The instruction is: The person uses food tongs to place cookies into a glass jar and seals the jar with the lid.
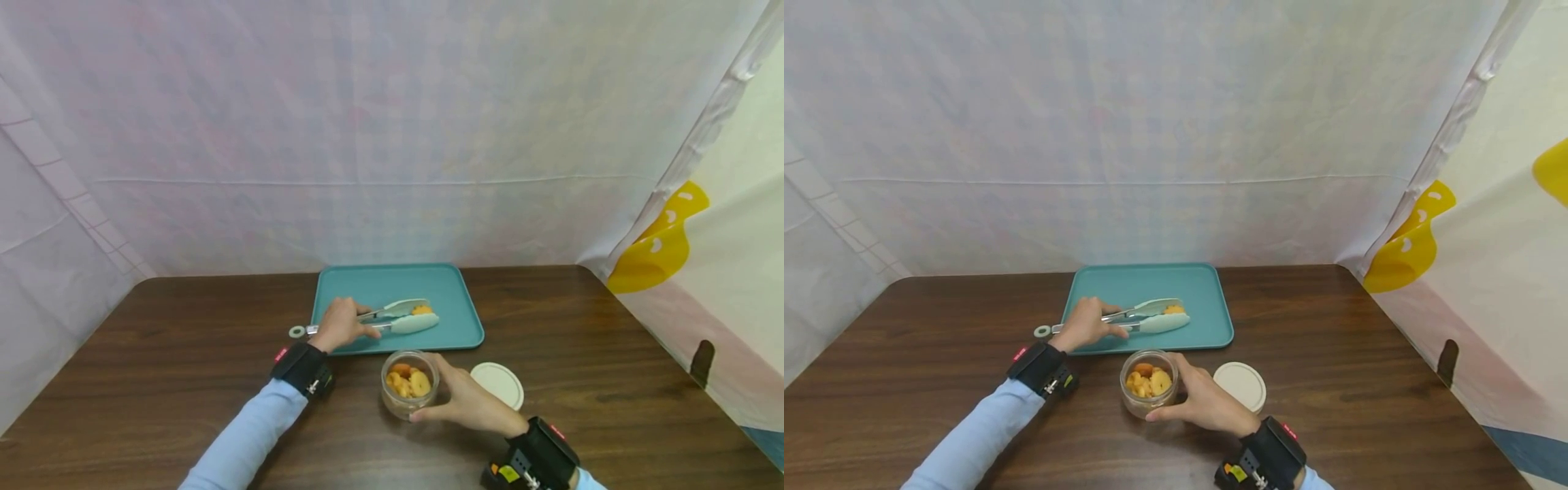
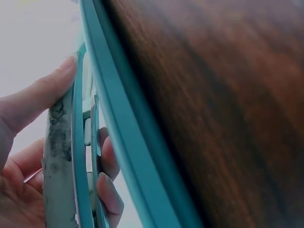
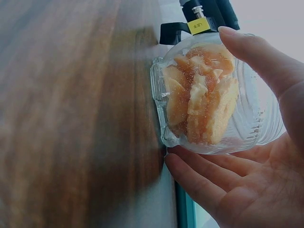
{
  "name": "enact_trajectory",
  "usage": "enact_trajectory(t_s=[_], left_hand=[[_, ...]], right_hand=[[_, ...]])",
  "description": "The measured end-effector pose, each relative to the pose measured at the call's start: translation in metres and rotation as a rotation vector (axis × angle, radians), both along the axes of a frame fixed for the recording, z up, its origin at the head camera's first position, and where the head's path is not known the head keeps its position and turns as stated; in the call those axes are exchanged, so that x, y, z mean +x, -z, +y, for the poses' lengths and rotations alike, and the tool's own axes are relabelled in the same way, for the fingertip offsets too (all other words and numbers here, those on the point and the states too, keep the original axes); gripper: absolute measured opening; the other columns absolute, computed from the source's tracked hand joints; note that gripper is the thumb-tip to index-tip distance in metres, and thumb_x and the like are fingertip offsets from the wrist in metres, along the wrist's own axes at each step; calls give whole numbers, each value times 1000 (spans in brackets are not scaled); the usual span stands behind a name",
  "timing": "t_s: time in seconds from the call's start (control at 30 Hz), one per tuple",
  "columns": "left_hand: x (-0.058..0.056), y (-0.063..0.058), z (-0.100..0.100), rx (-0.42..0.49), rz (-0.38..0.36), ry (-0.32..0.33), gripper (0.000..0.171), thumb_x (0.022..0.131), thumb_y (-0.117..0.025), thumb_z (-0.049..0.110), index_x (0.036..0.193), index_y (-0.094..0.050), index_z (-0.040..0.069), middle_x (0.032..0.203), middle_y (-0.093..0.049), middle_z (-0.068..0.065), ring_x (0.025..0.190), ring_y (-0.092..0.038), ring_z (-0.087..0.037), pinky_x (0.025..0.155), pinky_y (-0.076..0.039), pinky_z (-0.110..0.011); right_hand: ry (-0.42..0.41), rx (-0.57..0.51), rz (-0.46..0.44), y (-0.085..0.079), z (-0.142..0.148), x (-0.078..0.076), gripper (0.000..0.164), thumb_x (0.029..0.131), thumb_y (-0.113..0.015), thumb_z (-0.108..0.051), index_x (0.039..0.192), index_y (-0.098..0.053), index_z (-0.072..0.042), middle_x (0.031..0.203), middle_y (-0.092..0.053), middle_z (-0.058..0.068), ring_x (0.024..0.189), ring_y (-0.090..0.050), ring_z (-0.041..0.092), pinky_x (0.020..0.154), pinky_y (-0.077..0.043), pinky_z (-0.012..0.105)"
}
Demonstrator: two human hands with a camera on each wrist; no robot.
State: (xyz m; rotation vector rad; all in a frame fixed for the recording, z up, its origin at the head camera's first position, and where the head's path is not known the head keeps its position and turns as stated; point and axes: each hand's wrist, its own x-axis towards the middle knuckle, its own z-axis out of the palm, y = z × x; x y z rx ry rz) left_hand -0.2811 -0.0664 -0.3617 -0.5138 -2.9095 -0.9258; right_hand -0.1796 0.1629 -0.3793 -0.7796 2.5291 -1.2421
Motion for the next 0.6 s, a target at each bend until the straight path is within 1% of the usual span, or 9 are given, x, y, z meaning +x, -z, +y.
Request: enact_trajectory(t_s=[0.07,0.17,0.23,0.3,0.37,0.43,0.47,0.53,0.6], left_hand=[[1,1,-1,4,1,-2,54,62,-80,30,106,-65,3,94,-66,-18,39,-8,-7,39,-17,-21],[1,1,-4,3,-3,3,55,62,-79,32,107,-65,4,69,-64,-19,40,-7,-7,40,-16,-21],[2,1,-7,4,2,9,55,63,-79,33,108,-65,4,60,-60,-20,41,-6,-8,41,-16,-21],[3,0,-10,14,-5,15,55,64,-78,33,108,-64,4,59,-59,-20,43,-6,-9,42,-16,-22],[5,-3,-14,22,7,22,53,64,-78,32,107,-65,4,72,-65,-20,43,-13,-9,43,-18,-23],[7,-7,-19,23,38,26,51,64,-79,32,105,-67,5,86,-67,-18,45,-21,-9,45,-21,-23],[8,-8,-22,28,44,34,50,64,-78,32,106,-66,6,83,-67,-18,46,-21,-9,45,-21,-23],[11,-10,-28,39,78,63,50,65,-78,32,106,-66,6,67,-65,-13,46,-21,-10,46,-20,-23],[13,-10,-36,62,109,105,50,66,-76,32,107,-65,5,46,-50,-3,44,-14,-9,45,-17,-24]], right_hand=[[0,3,-5,0,0,0,84,72,-70,-44,138,-26,-18,131,-44,-1,116,-46,16,92,-38,37],[1,3,-7,0,0,0,84,72,-70,-44,138,-26,-18,131,-44,-1,116,-46,16,92,-38,38],[1,6,1,0,0,1,84,72,-70,-45,138,-26,-18,131,-44,-1,116,-46,17,92,-37,39],[0,4,11,0,0,0,84,71,-70,-45,138,-27,-18,131,-44,-1,116,-45,16,92,-37,39],[1,3,29,1,0,0,83,71,-70,-45,137,-28,-18,131,-45,-1,115,-45,15,92,-37,39],[1,-1,44,1,0,0,83,70,-71,-46,136,-29,-18,130,-45,-2,115,-45,14,92,-37,38],[1,-2,49,1,0,0,83,70,-71,-46,136,-30,-18,130,-45,-2,115,-45,14,92,-37,38],[2,-5,56,1,-1,0,83,69,-71,-46,136,-31,-18,130,-46,-2,115,-45,14,92,-37,38],[2,-7,49,1,0,0,83,69,-71,-46,136,-30,-18,130,-45,-2,115,-45,14,93,-37,38]])
